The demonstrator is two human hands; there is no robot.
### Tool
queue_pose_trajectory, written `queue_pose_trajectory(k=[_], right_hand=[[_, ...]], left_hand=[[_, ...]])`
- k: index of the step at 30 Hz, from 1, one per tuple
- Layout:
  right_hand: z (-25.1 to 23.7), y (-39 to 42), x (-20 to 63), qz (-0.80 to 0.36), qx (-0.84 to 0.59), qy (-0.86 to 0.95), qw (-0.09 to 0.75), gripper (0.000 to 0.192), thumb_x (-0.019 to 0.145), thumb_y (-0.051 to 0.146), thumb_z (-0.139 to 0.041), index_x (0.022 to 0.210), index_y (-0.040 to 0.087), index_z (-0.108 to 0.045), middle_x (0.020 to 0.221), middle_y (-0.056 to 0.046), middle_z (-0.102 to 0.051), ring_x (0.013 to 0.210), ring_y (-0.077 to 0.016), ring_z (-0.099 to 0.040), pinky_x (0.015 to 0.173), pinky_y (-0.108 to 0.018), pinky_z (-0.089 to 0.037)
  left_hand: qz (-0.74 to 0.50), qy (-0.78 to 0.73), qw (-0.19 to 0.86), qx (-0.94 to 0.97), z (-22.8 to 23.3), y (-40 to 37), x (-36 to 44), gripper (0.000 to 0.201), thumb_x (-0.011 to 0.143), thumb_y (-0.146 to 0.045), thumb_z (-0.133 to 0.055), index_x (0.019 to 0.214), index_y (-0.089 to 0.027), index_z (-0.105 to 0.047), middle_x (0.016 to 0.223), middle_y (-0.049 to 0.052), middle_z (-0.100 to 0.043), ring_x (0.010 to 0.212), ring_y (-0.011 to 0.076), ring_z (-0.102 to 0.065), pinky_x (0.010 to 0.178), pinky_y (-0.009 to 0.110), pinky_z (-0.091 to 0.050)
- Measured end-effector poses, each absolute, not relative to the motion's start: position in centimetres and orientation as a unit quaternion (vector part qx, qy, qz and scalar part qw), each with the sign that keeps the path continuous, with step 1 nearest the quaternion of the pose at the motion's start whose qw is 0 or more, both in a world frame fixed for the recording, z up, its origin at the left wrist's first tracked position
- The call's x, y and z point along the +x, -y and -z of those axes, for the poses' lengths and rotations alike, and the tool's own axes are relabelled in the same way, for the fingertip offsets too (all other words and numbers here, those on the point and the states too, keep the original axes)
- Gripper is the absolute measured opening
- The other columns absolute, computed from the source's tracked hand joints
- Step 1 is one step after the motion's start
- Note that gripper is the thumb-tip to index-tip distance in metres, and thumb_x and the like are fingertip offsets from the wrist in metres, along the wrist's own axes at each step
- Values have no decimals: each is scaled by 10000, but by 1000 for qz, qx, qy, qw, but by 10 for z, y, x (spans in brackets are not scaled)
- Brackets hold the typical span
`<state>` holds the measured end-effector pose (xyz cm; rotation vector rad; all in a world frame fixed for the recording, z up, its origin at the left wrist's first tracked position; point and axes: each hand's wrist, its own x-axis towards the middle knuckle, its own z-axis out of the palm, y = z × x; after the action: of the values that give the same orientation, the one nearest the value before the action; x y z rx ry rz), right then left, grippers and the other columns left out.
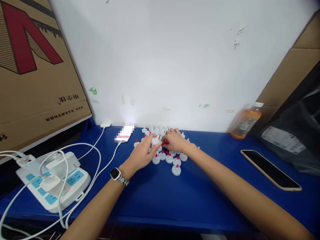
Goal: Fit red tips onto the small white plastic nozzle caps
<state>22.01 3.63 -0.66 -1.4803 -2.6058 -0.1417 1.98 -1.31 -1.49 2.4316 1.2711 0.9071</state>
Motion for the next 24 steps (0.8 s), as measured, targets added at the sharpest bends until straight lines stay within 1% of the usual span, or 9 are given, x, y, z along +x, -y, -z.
queue_pose_trajectory(k=[4,7,10,13,16,21,24], right_hand=[[9,-42,221,34,-497,865,55,183,870,354,-609,898,212,-720,967,-102,-660,991,-270,-486,850,-386,-255],[9,-45,220,21,-501,864,51,190,860,359,-603,895,212,-717,962,-100,-672,1001,-275,-489,859,-386,-258],[10,-47,218,7,-507,860,51,185,841,360,-607,897,218,-713,959,-95,-684,998,-278,-497,860,-386,-263],[11,-48,216,1,-511,858,56,186,832,366,-613,883,210,-701,954,-96,-690,994,-281,-504,850,-381,-267],[13,-47,217,-4,-510,857,78,171,835,347,-607,853,194,-678,912,-88,-699,977,-273,-514,842,-375,-267],[14,-41,223,-16,-502,855,131,169,846,348,-593,864,197,-667,883,-62,-701,958,-255,-521,857,-376,-264],[13,-36,226,-17,-498,856,135,179,844,350,-595,883,193,-670,882,-64,-700,971,-258,-522,869,-377,-266]], left_hand=[[-317,-434,168,827,13,13,19,446,993,-533,-393,1294,-212,-464,1014,58,-644,782,191,-605,709,311,-441],[-313,-438,187,822,12,11,17,454,999,-536,-364,1288,-201,-465,939,42,-631,747,183,-582,691,304,-423],[-313,-444,204,814,10,11,16,462,1004,-536,-339,1296,-198,-454,914,35,-626,757,185,-585,692,303,-416],[-313,-443,201,816,9,12,16,461,1002,-541,-337,1297,-207,-453,930,37,-632,783,192,-599,721,312,-422],[-303,-455,184,817,9,12,15,456,1000,-546,-333,1293,-219,-456,938,39,-645,795,203,-619,734,324,-428],[-289,-471,164,817,10,9,12,447,1001,-544,-324,1289,-228,-456,908,42,-658,808,225,-643,728,336,-442],[-286,-469,157,821,10,9,12,444,1001,-545,-323,1276,-223,-456,901,44,-658,831,234,-647,743,341,-446]])
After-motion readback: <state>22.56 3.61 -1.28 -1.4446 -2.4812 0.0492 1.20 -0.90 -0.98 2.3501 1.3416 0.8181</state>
